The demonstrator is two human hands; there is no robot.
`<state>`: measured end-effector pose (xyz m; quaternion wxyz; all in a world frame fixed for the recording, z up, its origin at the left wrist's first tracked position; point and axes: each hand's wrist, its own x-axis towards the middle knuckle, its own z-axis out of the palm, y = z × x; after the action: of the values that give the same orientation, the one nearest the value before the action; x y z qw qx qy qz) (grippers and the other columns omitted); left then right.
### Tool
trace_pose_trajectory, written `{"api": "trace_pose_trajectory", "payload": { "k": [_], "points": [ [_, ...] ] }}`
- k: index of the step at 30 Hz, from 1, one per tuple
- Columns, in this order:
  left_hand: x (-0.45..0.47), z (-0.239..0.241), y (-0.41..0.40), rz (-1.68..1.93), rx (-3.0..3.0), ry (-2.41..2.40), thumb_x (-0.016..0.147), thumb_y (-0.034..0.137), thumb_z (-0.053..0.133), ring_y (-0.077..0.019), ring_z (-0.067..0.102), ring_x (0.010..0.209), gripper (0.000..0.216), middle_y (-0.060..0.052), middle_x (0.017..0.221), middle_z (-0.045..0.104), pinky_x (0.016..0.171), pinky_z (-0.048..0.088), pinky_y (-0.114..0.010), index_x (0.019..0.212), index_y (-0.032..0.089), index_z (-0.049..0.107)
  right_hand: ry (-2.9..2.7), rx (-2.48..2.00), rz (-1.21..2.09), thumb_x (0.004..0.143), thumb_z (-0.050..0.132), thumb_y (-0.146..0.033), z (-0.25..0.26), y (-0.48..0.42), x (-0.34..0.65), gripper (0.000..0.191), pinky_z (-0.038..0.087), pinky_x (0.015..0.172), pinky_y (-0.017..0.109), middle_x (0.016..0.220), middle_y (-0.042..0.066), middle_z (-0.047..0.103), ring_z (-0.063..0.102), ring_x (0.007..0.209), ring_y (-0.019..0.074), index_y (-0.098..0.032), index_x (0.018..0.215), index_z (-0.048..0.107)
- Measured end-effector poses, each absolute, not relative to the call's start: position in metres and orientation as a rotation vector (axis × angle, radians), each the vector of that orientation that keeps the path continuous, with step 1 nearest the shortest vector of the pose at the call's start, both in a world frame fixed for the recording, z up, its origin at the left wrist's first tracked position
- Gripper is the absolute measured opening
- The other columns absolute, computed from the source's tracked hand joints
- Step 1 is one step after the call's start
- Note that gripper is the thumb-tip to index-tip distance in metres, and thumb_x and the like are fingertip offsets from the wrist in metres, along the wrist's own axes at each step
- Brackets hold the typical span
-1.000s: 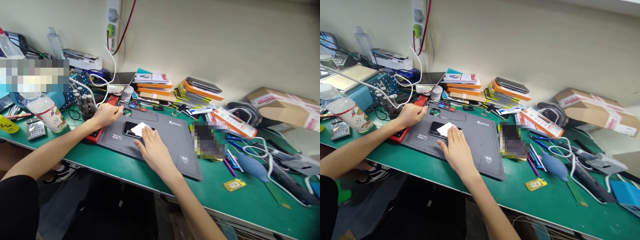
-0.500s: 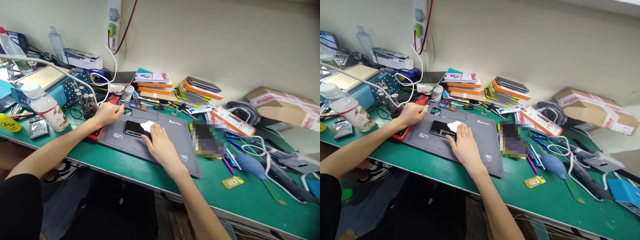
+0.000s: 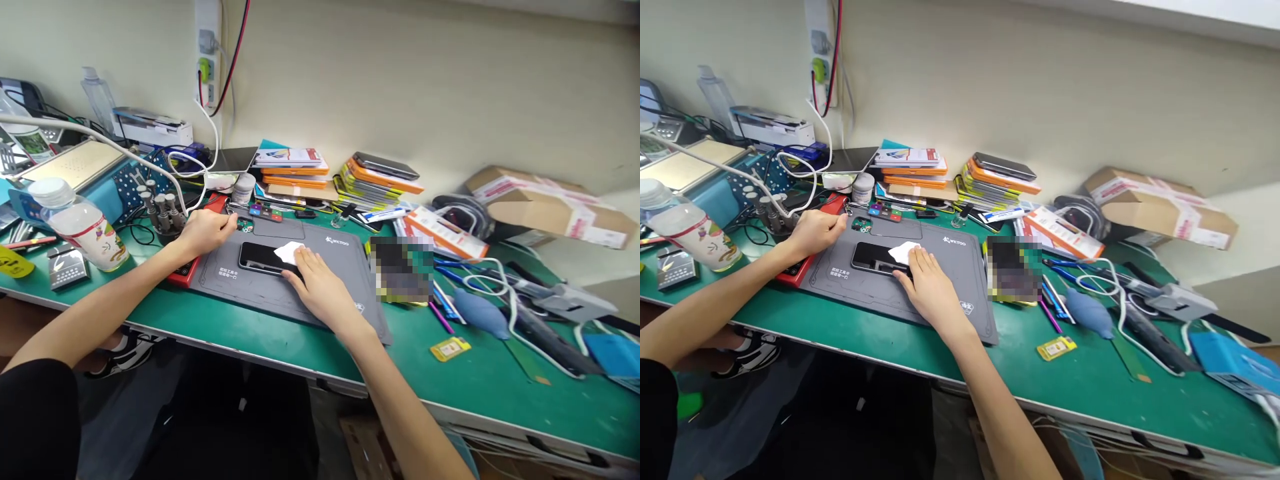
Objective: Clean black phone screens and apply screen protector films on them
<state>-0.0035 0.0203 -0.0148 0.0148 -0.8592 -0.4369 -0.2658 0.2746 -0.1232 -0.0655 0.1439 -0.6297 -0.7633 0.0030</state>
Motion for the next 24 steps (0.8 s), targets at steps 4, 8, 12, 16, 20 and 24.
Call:
{"api": "trace_pose_trajectory", "payload": {
  "k": [4, 8, 12, 16, 20, 24],
  "points": [
    [-0.004, -0.016, 0.02, -0.816, -2.682, -1.347, 0.106, 0.048, 0.037, -0.0205, 0.062, 0.059, 0.063, -0.008, 0.058, 0.069, 0.062, 0.028, -0.035, 0.057, 0.022, 0.067, -2.181, -1.665, -0.069, 0.114, 0.031, -0.037, -0.072, -0.149, 0.287, 0.057, 0.045, 0.127, 0.052, 0.158, 0.016, 0.059, 0.056, 0.149, 0.0298, -0.009, 0.151, 0.064],
    [-0.004, -0.016, 0.019, -0.837, -2.7, -1.366, 0.106, 0.049, 0.037, -0.0189, 0.059, 0.057, 0.063, -0.008, 0.059, 0.069, 0.062, 0.024, -0.034, 0.057, 0.022, 0.066, -2.139, -1.607, -0.029, 0.109, 0.039, -0.031, -0.057, -0.161, 0.317, 0.046, 0.062, 0.104, 0.043, 0.13, 0.008, 0.08, 0.077, 0.12, 0.0274, -0.022, 0.126, 0.081],
    [-0.005, -0.017, 0.02, -0.843, -2.698, -1.368, 0.105, 0.046, 0.039, -0.0188, 0.056, 0.056, 0.062, -0.008, 0.055, 0.065, 0.062, 0.021, -0.035, 0.054, 0.021, 0.062, -1.685, -1.689, 0.05, 0.103, 0.051, -0.041, -0.024, -0.129, 0.35, 0.037, 0.062, 0.077, 0.037, 0.101, 0.008, 0.084, 0.079, 0.083, 0.0251, -0.022, 0.114, 0.081],
    [-0.008, -0.015, 0.022, -0.835, -2.681, -1.326, 0.105, 0.046, 0.038, -0.0176, 0.051, 0.052, 0.062, -0.006, 0.05, 0.058, 0.062, 0.02, -0.035, 0.05, 0.021, 0.053, -1.659, -1.742, 0.343, 0.103, 0.047, -0.047, -0.022, -0.094, 0.363, 0.039, 0.051, 0.061, 0.031, 0.077, 0.003, 0.074, 0.064, 0.059, 0.0186, -0.022, 0.105, 0.077],
    [-0.009, -0.01, 0.023, -0.819, -2.684, -1.3, 0.106, 0.046, 0.038, -0.0152, 0.045, 0.049, 0.062, -0.004, 0.049, 0.052, 0.061, 0.021, -0.034, 0.051, 0.021, 0.046, -1.666, -1.937, 0.07, 0.097, 0.05, -0.038, -0.044, -0.086, 0.364, 0.03, 0.041, 0.062, 0.032, 0.081, 0.009, 0.075, 0.067, 0.074, 0.0243, -0.023, 0.084, 0.073],
    [-0.005, -0.006, 0.023, -0.795, -2.663, -1.319, 0.106, 0.047, 0.038, -0.0146, 0.041, 0.048, 0.06, -0.003, 0.048, 0.048, 0.061, 0.02, -0.035, 0.051, 0.021, 0.04, -1.539, -1.939, -0.178, 0.091, 0.05, -0.026, -0.053, -0.091, 0.371, 0.045, 0.05, 0.073, 0.039, 0.122, 0.016, 0.075, 0.071, 0.098, 0.0312, -0.02, 0.128, 0.073]
  ]
}}
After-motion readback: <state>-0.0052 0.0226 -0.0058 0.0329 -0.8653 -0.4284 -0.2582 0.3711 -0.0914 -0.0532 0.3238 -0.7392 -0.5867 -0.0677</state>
